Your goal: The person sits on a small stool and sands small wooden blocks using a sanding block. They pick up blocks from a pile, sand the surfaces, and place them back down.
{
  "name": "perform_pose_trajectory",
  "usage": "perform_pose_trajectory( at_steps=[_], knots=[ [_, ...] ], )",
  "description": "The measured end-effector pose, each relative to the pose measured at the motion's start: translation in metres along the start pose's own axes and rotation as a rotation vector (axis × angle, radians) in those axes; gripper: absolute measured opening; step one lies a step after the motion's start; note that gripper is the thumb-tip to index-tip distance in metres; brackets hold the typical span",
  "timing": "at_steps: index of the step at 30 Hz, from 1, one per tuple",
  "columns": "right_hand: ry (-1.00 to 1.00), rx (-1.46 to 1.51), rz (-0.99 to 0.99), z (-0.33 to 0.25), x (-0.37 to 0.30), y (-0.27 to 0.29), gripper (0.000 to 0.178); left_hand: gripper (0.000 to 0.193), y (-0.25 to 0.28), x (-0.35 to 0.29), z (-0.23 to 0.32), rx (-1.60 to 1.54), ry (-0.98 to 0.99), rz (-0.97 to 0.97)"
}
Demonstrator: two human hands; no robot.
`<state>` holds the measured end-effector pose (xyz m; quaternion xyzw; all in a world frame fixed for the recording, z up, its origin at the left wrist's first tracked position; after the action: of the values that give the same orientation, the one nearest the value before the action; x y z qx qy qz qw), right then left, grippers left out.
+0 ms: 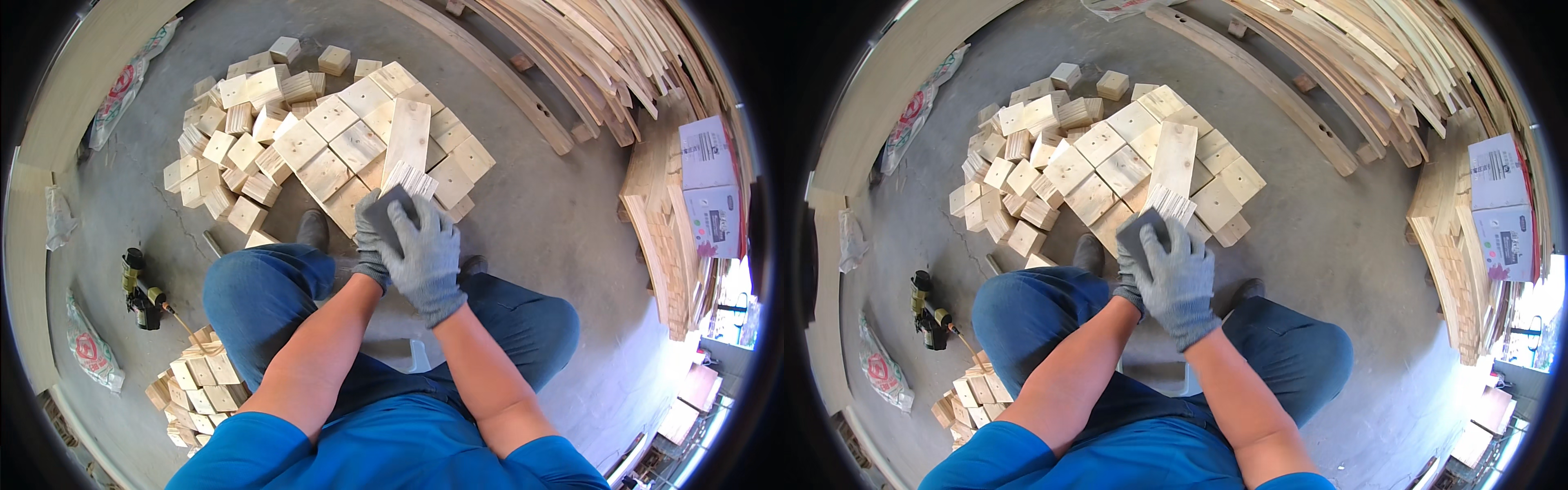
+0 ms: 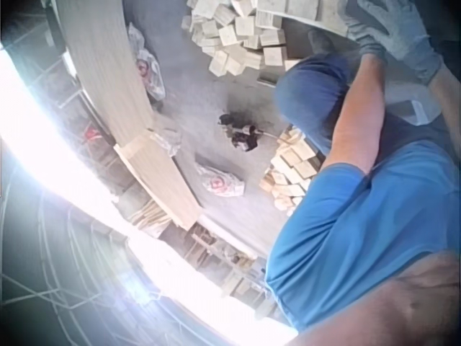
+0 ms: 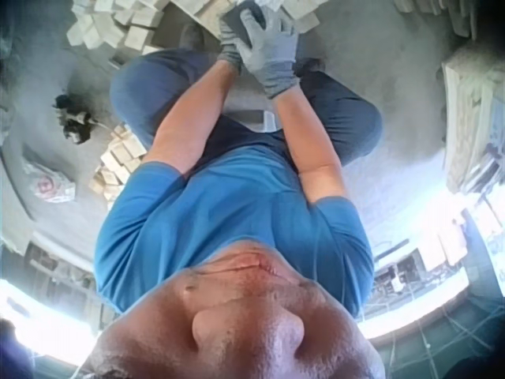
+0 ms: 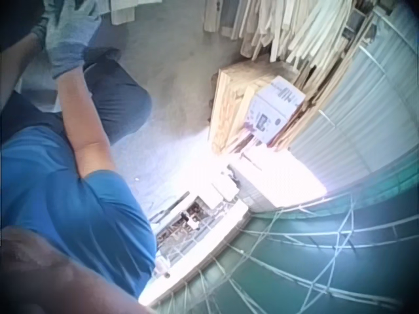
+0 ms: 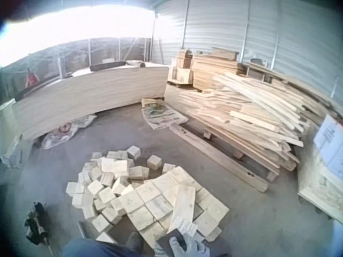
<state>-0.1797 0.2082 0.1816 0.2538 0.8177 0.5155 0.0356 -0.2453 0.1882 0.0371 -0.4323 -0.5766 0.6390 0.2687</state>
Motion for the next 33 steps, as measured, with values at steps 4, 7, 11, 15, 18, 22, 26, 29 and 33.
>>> perform_pose_trajectory(
  at_steps=[4, 7, 11, 15, 18, 22, 26, 29, 33],
  knots=[
    [0.001, -0.002, -0.01, -0.003, 0.004, -0.001, 0.066, 0.038, 0.032, 0.008, 0.022, 0.387, -0.249, 0.081],
    [-0.061, -0.003, 0.024, 0.016, 0.05, 0.003, 0.062, 0.029, -0.002, 0.002, 0.034, 1.217, -0.549, 0.135],
    [-0.196, -0.066, 0.034, 0.051, 0.116, 0.008, 0.06, 0.042, -0.039, -0.006, 0.038, 1.907, -0.727, 0.21],
    [-0.116, -0.1, 0.093, 0.057, 0.111, 0.009, 0.058, 0.031, -0.046, -0.012, 0.037, 1.968, -0.751, 0.193],
    [-0.057, -0.063, 0.09, 0.034, 0.061, 0.005, 0.06, 0.029, -0.038, -0.01, 0.041, 1.755, -0.697, 0.163],
    [0.002, 0.008, -0.005, 0.001, -0.002, 0.005, 0.069, 0.049, 0.034, 0.018, 0.024, 0.475, -0.164, -0.028],
    [-0.013, -0.022, -0.024, 0.003, -0.009, 0.005, 0.068, 0.055, 0.017, 0.012, 0.014, 0.345, -0.105, -0.073],
    [0.01, 0.013, 0.06, 0.016, 0.033, 0.005, 0.064, 0.03, 0.019, 0.01, 0.027, 0.82, -0.373, 0.023],
    [-0.139, 0.0, 0.034, 0.048, 0.106, 0.012, 0.06, 0.049, -0.022, -0.005, 0.037, 1.935, -0.69, 0.208]
  ],
)
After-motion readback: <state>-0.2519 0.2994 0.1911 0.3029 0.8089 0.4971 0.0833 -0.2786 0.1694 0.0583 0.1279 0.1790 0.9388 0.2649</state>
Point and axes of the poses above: each hand's wrist, its own x-axis towards the middle knuckle, its own y-axis out of the back of the hand, z = x × y, the point moved 7 cm from there along x, towards the middle knuckle, and after that the axes turned 7 degrees about x, right-handed, at the moved point
